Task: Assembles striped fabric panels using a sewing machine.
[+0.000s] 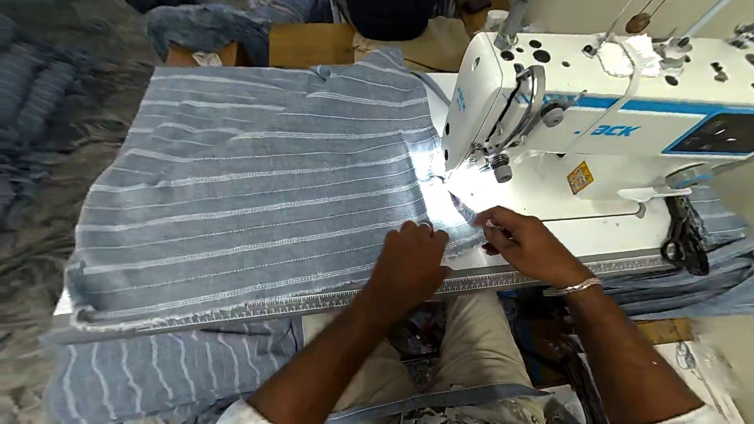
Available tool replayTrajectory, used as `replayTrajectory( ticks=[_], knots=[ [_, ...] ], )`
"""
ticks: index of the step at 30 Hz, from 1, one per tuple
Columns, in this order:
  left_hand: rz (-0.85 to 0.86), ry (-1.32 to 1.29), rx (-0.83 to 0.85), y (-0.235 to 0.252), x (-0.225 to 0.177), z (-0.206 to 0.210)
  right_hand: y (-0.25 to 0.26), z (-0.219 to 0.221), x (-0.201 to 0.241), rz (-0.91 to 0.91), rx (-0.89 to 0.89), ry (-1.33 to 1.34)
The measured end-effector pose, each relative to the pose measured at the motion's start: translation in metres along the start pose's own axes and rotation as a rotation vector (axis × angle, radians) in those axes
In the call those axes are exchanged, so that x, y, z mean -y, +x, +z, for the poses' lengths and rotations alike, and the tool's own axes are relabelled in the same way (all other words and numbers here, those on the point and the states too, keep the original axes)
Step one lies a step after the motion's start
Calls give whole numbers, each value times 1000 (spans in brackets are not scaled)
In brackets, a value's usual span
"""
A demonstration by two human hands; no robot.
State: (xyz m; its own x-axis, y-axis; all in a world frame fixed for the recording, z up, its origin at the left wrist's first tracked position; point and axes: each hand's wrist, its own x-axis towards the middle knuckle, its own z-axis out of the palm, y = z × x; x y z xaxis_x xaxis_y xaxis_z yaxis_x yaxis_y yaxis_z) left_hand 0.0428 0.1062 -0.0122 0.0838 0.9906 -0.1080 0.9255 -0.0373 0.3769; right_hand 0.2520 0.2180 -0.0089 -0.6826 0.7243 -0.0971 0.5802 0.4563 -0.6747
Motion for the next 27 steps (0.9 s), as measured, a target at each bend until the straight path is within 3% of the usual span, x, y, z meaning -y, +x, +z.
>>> replayTrajectory(
  ticks=[3, 5, 8, 11, 14, 17, 20, 24, 27],
  knots=[
    [11, 44, -11, 6, -3, 14, -9, -8, -18, -95, 60, -76],
    [29, 76, -24, 6, 2, 15, -9, -4, -25, -118, -13, -135],
    [-82, 122, -8, 5, -9, 12, -3, 2, -35, -125, -129, -225],
    [-208, 96, -72, 8, -27, 15, 6, 5, -33, -19, -125, -221],
    [-128, 75, -158, 16, -33, 35, 12, 6, -25, 29, -117, -256],
    [37, 92, -228, 24, -16, 47, 11, 4, -35, -181, -105, -261],
    [153, 89, -265, 30, 10, 43, 8, 2, -45, -275, -17, -272],
    [51, 68, -263, 37, 22, 34, 15, 12, -43, -218, -139, -220],
    [-46, 36, -243, 42, 23, 31, 30, 11, -29, -52, -122, -242]
  ],
)
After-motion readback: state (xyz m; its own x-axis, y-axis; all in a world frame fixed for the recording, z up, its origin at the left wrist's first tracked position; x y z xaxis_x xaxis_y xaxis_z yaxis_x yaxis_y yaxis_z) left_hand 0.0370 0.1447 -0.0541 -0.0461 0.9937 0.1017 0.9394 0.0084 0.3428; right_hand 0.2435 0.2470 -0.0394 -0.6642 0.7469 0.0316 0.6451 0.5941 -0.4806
